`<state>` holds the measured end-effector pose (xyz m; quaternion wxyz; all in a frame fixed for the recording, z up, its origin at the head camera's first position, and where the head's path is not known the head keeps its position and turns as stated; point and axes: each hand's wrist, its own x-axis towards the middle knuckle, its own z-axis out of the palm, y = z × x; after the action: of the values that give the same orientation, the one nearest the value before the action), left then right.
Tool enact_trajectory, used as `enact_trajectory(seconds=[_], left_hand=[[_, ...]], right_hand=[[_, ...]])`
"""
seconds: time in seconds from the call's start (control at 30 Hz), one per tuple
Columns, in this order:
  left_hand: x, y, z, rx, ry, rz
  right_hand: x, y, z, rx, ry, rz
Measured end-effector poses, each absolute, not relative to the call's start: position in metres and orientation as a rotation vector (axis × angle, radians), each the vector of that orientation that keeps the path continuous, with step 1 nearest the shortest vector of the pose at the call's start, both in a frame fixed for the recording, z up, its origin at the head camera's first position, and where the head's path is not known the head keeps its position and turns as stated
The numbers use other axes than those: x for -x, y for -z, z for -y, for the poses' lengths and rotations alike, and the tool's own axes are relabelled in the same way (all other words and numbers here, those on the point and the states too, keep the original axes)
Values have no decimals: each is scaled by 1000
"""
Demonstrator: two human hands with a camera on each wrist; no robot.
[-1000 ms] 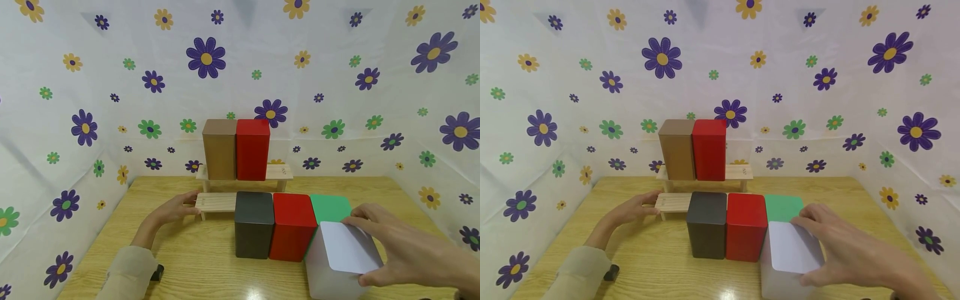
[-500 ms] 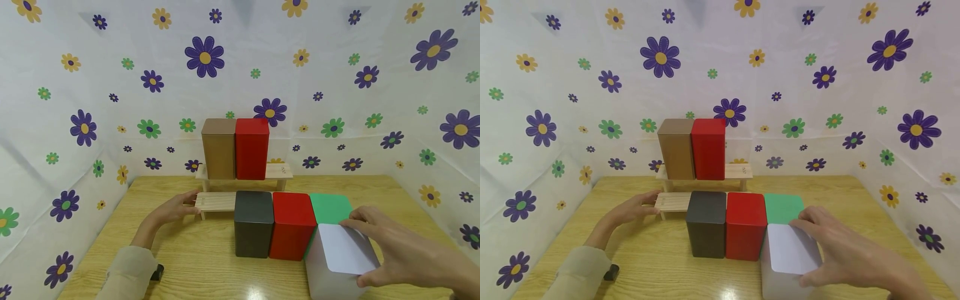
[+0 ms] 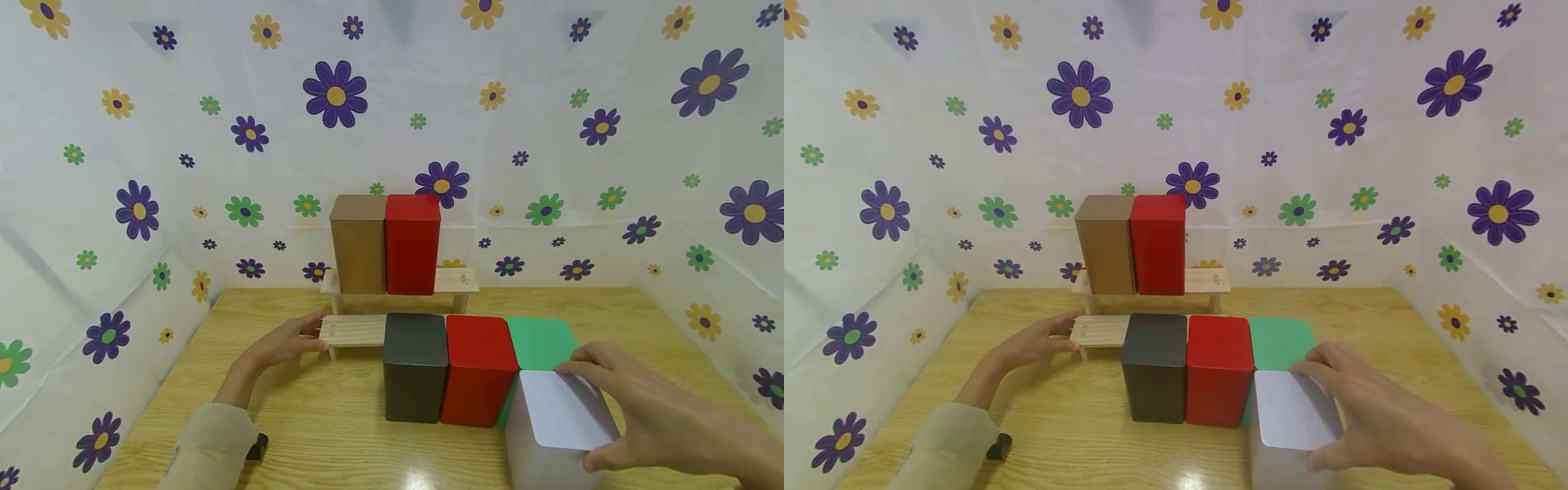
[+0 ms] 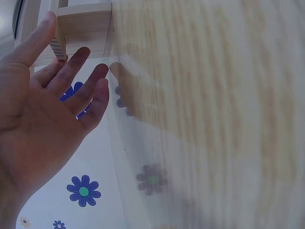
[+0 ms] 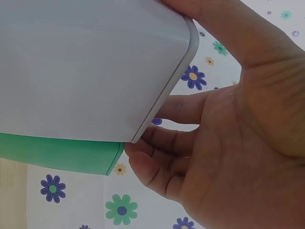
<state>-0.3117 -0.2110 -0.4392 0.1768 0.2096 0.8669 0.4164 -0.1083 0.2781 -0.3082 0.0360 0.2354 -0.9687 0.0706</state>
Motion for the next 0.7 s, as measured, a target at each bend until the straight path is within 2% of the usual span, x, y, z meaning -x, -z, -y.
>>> enact_trajectory(seconds=[0.7], left_hand=[[314,444,212,-604,-1189,-2455]], right_hand=[[105,309,-281,-708,-244,2998]])
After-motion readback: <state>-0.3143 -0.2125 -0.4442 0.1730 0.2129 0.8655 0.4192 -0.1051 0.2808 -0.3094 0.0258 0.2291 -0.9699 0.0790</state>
